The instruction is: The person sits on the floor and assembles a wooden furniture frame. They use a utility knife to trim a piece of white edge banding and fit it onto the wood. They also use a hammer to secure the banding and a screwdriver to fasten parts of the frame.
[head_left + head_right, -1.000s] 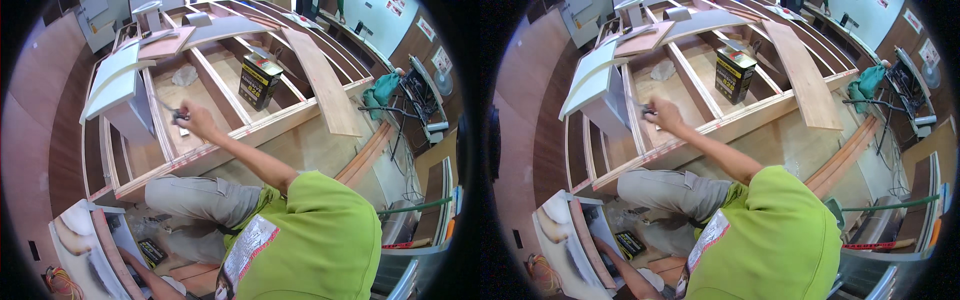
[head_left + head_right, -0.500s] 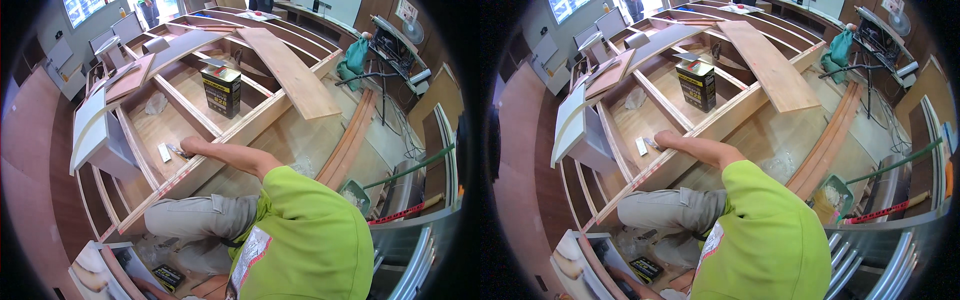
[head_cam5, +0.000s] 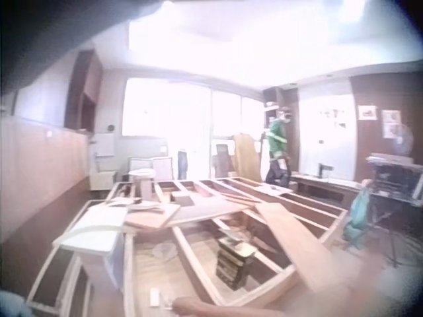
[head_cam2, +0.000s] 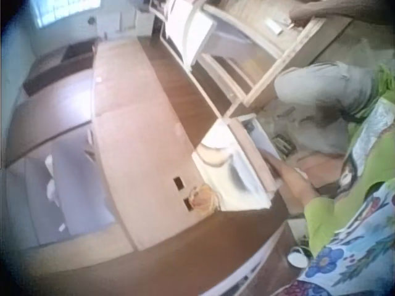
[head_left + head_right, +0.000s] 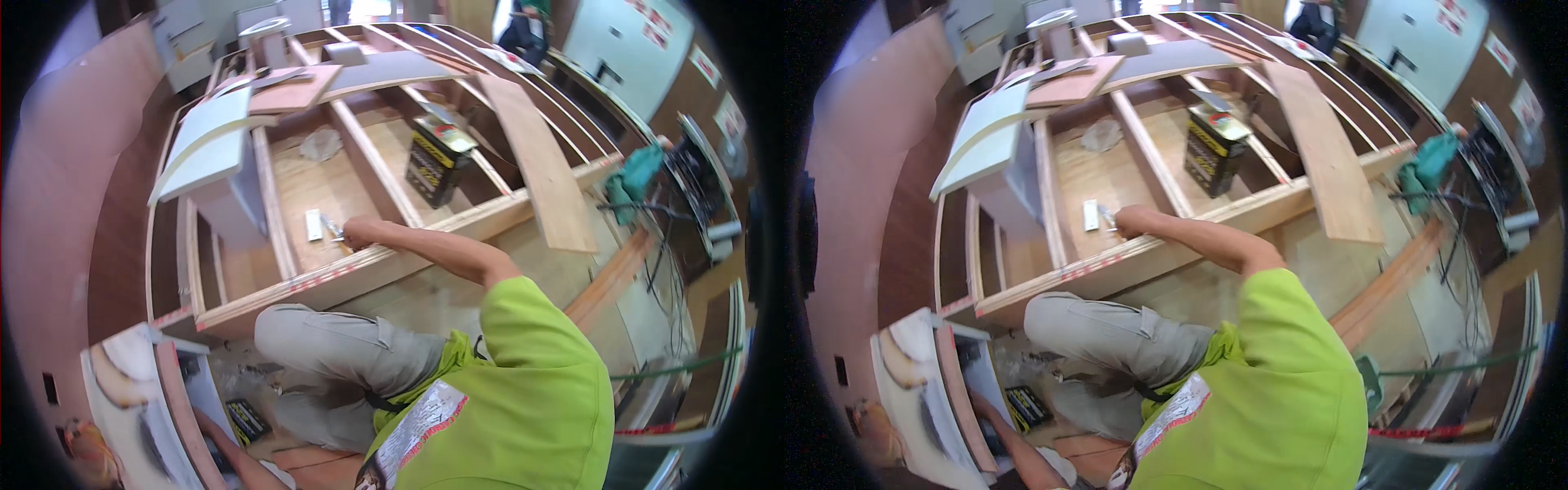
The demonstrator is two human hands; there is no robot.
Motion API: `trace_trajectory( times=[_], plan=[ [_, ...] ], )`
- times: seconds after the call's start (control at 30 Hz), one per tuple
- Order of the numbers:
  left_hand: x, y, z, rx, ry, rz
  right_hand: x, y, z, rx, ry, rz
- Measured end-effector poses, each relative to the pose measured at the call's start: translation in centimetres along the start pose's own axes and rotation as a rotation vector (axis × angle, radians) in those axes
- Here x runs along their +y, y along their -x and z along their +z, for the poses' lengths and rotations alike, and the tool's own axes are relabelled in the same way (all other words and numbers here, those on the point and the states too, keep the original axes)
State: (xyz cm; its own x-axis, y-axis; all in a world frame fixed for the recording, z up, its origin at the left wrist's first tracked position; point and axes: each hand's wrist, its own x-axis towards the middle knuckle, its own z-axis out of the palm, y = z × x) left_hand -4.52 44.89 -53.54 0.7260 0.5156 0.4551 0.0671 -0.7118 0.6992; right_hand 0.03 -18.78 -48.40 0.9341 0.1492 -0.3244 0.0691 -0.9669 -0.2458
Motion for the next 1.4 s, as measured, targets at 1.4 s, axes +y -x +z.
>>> trace_trajectory(
  times=[1.4],
  plan=[
    [34.3,23.4,-10.3,-1.052,0.114,-0.523,-3.7,20.8,-14.4,0.419,-0.546,0.136]
  ],
)
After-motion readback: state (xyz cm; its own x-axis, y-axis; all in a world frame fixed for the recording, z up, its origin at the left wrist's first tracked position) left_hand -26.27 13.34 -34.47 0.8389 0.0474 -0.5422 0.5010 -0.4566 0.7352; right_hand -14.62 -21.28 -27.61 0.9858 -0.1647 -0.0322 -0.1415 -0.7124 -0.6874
